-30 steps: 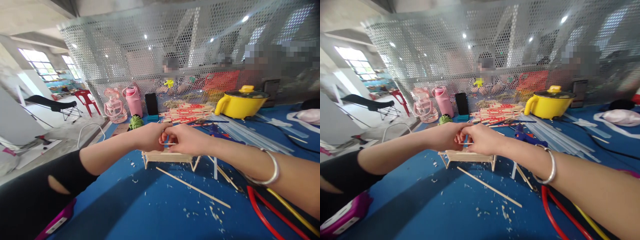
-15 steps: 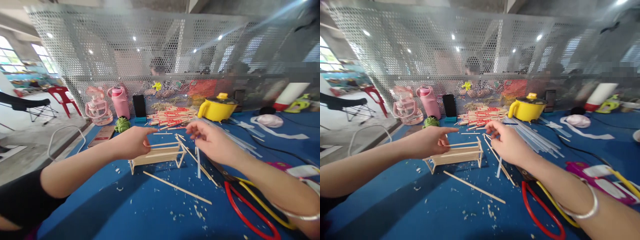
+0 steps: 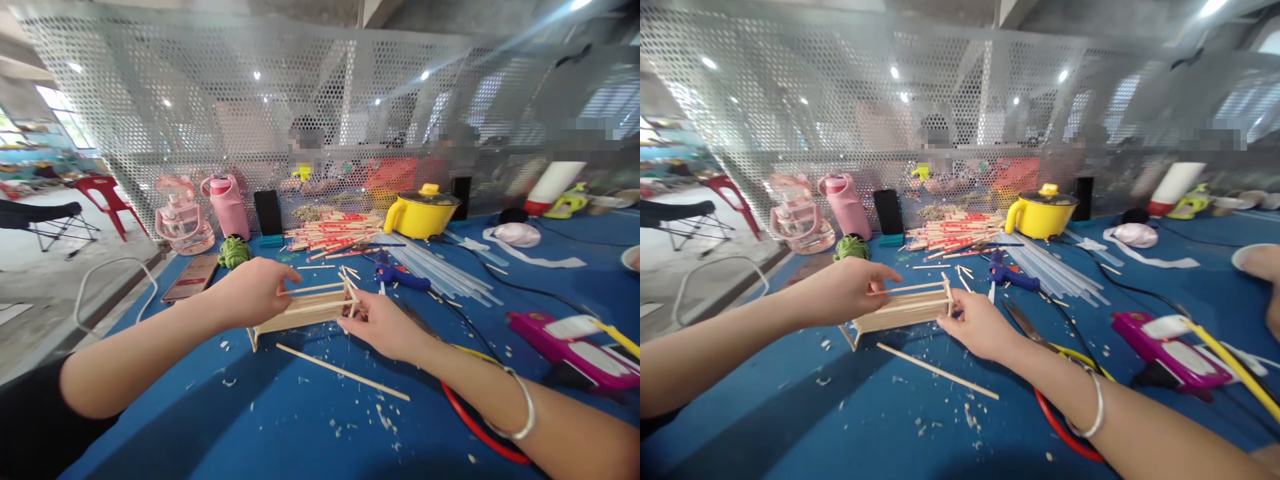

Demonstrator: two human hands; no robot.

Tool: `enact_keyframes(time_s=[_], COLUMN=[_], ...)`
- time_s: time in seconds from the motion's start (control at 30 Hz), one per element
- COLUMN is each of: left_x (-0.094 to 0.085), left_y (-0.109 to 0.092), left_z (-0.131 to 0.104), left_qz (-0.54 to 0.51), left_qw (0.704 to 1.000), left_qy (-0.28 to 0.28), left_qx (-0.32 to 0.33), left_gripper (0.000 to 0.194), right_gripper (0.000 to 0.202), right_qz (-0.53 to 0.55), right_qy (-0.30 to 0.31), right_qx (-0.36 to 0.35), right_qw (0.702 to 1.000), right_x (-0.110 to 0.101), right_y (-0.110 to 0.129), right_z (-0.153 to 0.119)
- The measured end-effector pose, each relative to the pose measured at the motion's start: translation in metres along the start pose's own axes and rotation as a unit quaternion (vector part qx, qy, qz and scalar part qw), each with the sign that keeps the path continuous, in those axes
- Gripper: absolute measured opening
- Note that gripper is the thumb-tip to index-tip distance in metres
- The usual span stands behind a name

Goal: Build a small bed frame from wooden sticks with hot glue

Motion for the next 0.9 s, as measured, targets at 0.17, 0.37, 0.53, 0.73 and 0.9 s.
enact_keyframes(time_s=[0.17, 0.37, 0.53, 0.73, 0.9], left_x=[0.003, 0.004, 0.001, 0.001, 0.000], left_y=[-0.004, -0.010, -0.015, -0.016, -0.013], left_z=[0.005, 0.007, 0.006, 0.010, 0.010], left_qz=[0.017, 0.022, 0.032, 0.060, 0.043], left_qw=[1.000, 0.999, 0.999, 0.998, 0.997], left_qy=[0.013, 0.024, 0.035, 0.035, 0.061], left_qx=[0.005, -0.002, -0.024, -0.011, 0.025], left_gripper=[0.030, 0.033, 0.035, 0.034, 0.030], right_gripper=[0.031, 0.028, 0.026, 0.031, 0.031], right_qz=[-0.017, -0.023, -0.008, 0.013, 0.045], right_qy=[-0.008, -0.011, -0.008, 0.003, 0.011], right_qx=[0.000, -0.003, -0.005, -0.014, -0.028], right_qw=[1.000, 1.000, 1.000, 1.000, 0.999], right_x=[-0.001, -0.001, -0.001, -0.001, -0.001], right_y=[0.001, -0.001, -0.003, -0.002, -0.003], right_z=[-0.001, -0.001, 0.000, 0.000, 0.002])
Point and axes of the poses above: each hand's wrist, its own z-axis towards the middle knuckle, its own x-axis out of the palm, y = z × x, the point moved 5 cm from there along z, towards the middle knuckle
